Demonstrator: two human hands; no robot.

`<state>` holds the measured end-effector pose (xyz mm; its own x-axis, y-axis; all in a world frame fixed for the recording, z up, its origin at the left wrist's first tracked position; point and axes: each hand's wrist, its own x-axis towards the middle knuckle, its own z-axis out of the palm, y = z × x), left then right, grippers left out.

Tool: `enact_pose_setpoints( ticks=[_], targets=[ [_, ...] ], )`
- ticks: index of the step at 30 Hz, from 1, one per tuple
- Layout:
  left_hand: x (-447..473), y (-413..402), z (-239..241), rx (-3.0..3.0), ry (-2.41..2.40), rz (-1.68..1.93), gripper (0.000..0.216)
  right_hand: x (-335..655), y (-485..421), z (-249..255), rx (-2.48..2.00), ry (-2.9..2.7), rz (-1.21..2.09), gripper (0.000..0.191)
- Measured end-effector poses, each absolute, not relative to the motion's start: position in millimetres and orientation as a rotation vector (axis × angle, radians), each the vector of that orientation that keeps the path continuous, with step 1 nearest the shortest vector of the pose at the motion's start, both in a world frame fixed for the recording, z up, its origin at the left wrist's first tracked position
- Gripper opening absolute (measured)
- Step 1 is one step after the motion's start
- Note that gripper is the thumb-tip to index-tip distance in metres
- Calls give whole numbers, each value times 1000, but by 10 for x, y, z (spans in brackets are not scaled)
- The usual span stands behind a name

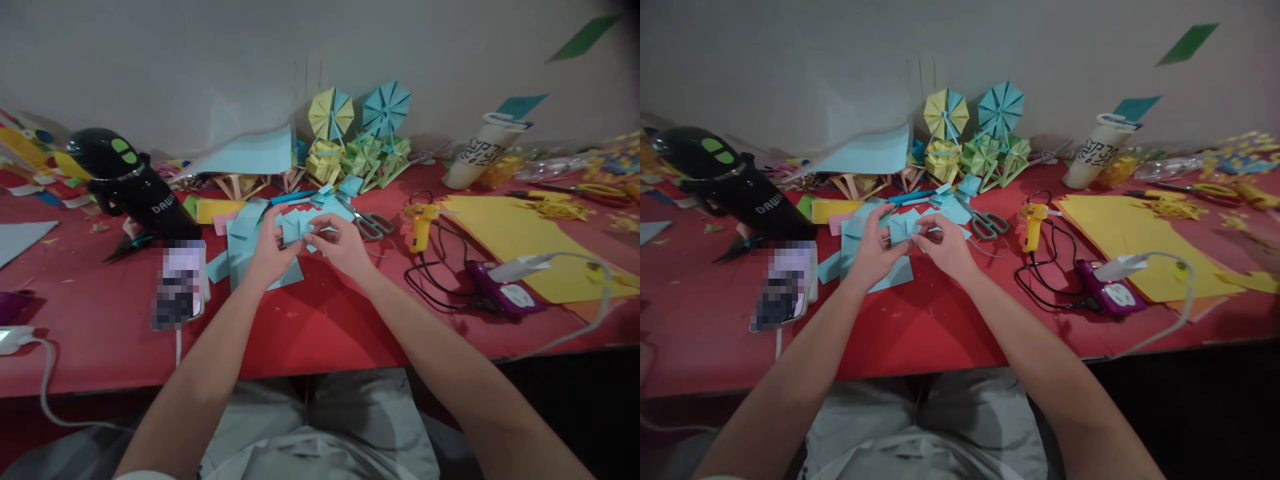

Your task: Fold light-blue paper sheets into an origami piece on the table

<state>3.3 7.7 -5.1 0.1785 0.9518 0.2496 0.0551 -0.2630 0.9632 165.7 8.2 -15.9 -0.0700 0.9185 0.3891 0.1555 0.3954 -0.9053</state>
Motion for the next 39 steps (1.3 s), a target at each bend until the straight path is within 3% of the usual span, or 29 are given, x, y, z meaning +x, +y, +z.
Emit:
enact_pose_setpoints(
  ticks=[5,13,22,32,39],
  targets=[
    [25,94,-85,1719,1046,1228,53,1668,103,-154,-1035,-1463,931,29],
    [7,96,-149,1768,1081,1170,47,1681,111,-124,-1019,-1478,1052,26],
    [29,85,-70,1763,1102,1203,23,1703,114,-142,-1001,-1564,892,27],
    [5,136,-62,1595,1058,1271,19,1679,68,-121,-1004,-1646,637,24],
    [-17,154,-74,1599,1116,1294,19,1620,15,-110,-958,-1557,730,28]
  ],
)
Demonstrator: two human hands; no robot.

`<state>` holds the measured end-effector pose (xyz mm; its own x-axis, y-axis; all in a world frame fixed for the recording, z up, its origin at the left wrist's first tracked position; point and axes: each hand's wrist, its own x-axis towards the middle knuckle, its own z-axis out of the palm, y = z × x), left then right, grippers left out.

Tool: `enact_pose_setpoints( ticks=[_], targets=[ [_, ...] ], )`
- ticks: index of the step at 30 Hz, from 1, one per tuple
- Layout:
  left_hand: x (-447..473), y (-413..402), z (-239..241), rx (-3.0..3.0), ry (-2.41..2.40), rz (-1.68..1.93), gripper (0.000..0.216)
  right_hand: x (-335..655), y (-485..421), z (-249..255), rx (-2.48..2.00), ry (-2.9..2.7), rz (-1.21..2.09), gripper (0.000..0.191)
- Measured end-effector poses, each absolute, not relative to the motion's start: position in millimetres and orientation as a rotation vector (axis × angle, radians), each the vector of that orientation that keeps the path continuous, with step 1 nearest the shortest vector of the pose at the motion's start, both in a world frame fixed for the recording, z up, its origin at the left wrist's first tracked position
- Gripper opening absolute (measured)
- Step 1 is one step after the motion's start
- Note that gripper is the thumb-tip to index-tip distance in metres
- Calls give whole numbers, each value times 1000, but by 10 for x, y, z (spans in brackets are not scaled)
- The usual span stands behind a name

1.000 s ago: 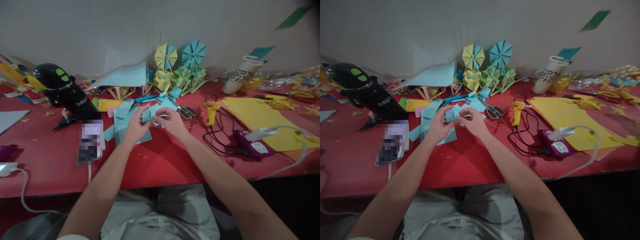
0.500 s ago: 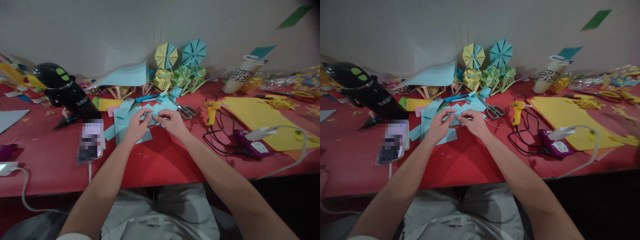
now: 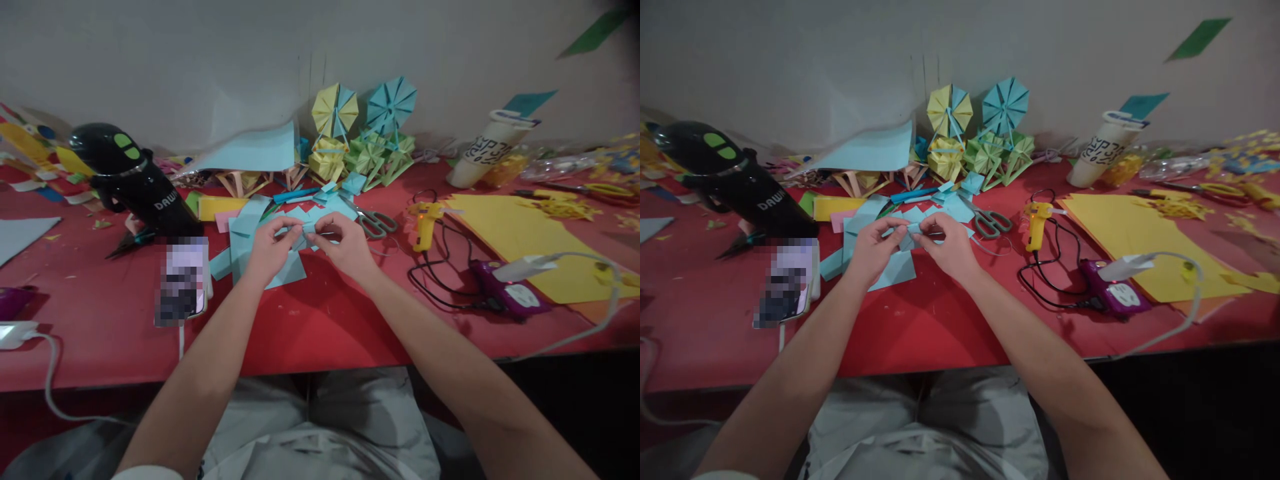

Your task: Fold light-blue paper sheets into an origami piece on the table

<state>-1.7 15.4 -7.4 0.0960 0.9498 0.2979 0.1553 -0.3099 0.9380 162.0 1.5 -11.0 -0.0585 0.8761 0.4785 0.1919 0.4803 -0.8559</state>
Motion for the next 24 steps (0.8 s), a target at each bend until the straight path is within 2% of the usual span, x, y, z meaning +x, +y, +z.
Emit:
enact_pose_setpoints(
  ticks=[4,9,19,24],
  targets=[
    [-10,140,-58,1648,1121,1296,16,1609,16,-120,-935,-1576,735,30],
    [-4,132,-51,1735,1117,1298,14,1625,33,-129,-954,-1605,647,25],
    [-33,151,-50,1756,1128,1354,13,1678,26,-58,-964,-1590,677,21],
    [-36,126,-16,1821,1095,1328,10,1670,15,-40,-969,-1603,714,25]
  ],
)
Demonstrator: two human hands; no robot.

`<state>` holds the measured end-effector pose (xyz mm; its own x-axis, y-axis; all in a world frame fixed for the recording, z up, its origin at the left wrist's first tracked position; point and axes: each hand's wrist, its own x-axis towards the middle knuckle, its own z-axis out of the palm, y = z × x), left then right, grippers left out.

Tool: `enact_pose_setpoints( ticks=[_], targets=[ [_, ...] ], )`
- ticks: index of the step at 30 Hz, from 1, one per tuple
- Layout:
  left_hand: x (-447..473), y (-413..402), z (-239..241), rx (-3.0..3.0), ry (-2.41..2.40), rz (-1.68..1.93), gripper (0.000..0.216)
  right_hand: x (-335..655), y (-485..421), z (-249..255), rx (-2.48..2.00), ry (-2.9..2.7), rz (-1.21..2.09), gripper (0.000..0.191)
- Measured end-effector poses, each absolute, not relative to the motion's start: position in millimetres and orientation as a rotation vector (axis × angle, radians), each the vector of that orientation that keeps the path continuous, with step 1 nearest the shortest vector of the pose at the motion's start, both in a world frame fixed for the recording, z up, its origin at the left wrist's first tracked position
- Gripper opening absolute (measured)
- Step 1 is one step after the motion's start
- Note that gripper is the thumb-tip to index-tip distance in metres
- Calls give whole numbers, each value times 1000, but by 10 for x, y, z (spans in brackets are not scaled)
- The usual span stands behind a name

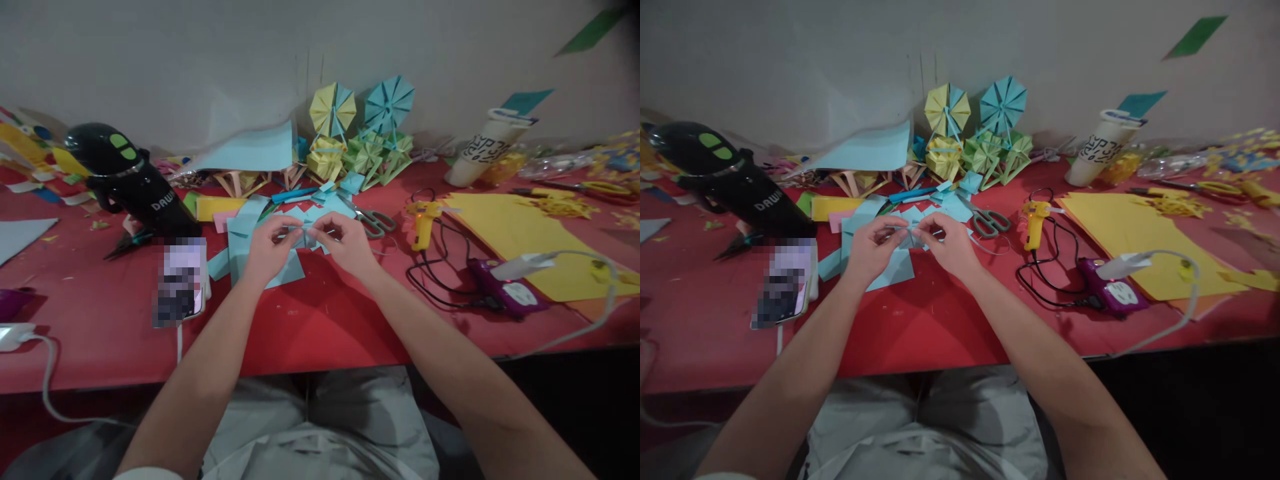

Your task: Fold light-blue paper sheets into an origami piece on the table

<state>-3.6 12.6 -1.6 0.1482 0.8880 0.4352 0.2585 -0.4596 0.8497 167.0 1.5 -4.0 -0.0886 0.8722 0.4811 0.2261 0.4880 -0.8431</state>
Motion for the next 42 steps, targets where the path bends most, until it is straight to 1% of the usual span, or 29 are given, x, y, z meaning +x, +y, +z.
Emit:
enact_pose_setpoints(
  ticks=[7,10,19,29,37,42],
  targets=[
    [-37,123,0,1828,1154,1341,7,1661,46,-104,-933,-1529,817,29],
    [-42,125,-12,1841,1157,1341,7,1662,53,-105,-953,-1595,827,24],
    [-65,120,-30,2077,1128,1310,14,1659,22,-79,-1024,-1672,657,15],
    [-88,135,-27,2137,1136,1257,13,1643,-3,-105,-1007,-1693,564,14],
    [-79,140,-69,2161,1154,1246,11,1634,12,-114,-1008,-1657,645,18],
    [-65,141,-79,2174,1148,1230,12,1656,31,-107,-1006,-1747,583,16]
  ],
)
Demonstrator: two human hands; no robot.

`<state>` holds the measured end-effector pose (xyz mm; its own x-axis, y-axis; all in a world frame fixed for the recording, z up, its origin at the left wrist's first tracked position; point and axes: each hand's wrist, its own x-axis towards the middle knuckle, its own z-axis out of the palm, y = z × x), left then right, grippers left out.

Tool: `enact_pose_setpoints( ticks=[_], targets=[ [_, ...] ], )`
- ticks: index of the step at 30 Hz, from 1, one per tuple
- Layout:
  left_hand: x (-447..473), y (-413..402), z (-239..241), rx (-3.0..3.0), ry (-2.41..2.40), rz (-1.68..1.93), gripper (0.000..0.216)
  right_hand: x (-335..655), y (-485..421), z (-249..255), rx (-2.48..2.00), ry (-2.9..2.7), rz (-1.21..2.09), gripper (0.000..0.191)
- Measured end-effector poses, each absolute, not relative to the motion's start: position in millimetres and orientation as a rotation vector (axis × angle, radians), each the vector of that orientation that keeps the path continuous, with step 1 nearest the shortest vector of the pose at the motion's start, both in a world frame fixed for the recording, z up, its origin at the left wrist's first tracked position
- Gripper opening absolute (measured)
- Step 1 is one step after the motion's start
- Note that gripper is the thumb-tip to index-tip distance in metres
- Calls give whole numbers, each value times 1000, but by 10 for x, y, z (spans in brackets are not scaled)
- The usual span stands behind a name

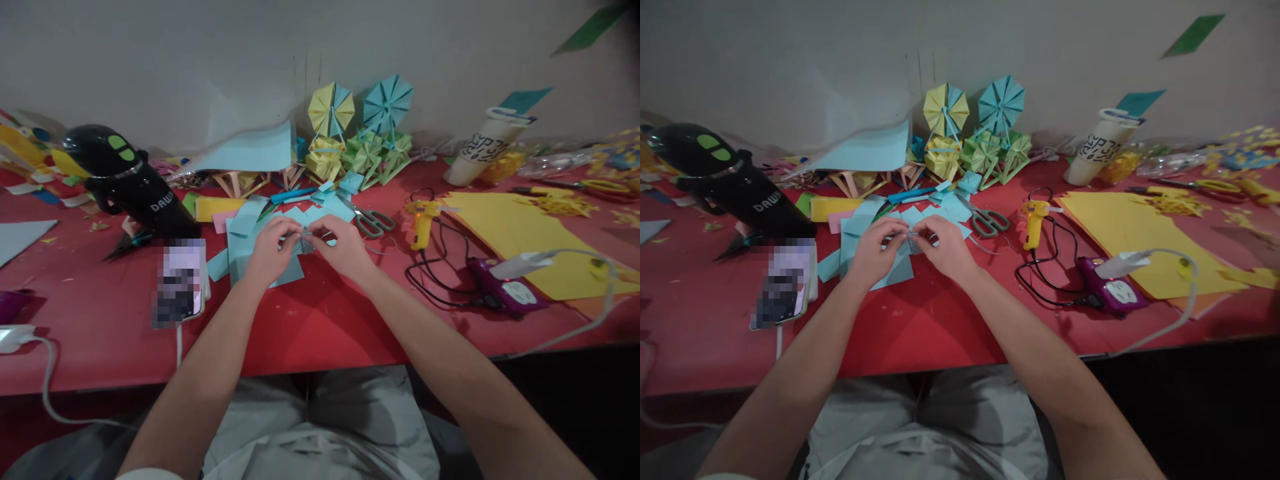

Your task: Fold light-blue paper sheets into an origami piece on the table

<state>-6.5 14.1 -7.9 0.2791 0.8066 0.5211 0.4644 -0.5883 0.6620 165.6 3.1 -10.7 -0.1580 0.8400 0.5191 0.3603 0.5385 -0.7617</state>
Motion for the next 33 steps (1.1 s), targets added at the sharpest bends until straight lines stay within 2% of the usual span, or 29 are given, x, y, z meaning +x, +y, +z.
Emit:
enact_pose_setpoints(
  ticks=[19,24,29,33],
  targets=[
    [-69,137,-4,2017,1196,1297,6,1719,108,-151,-975,-1669,711,23],
    [-85,137,-21,2069,1162,1301,7,1731,109,-150,-1039,-1728,747,14],
    [-101,134,-33,2163,1085,1210,15,1750,102,-135,-1078,-1740,690,17],
    [-106,135,-25,2168,1089,1192,15,1748,94,-133,-1069,-1757,661,12]
  ],
)
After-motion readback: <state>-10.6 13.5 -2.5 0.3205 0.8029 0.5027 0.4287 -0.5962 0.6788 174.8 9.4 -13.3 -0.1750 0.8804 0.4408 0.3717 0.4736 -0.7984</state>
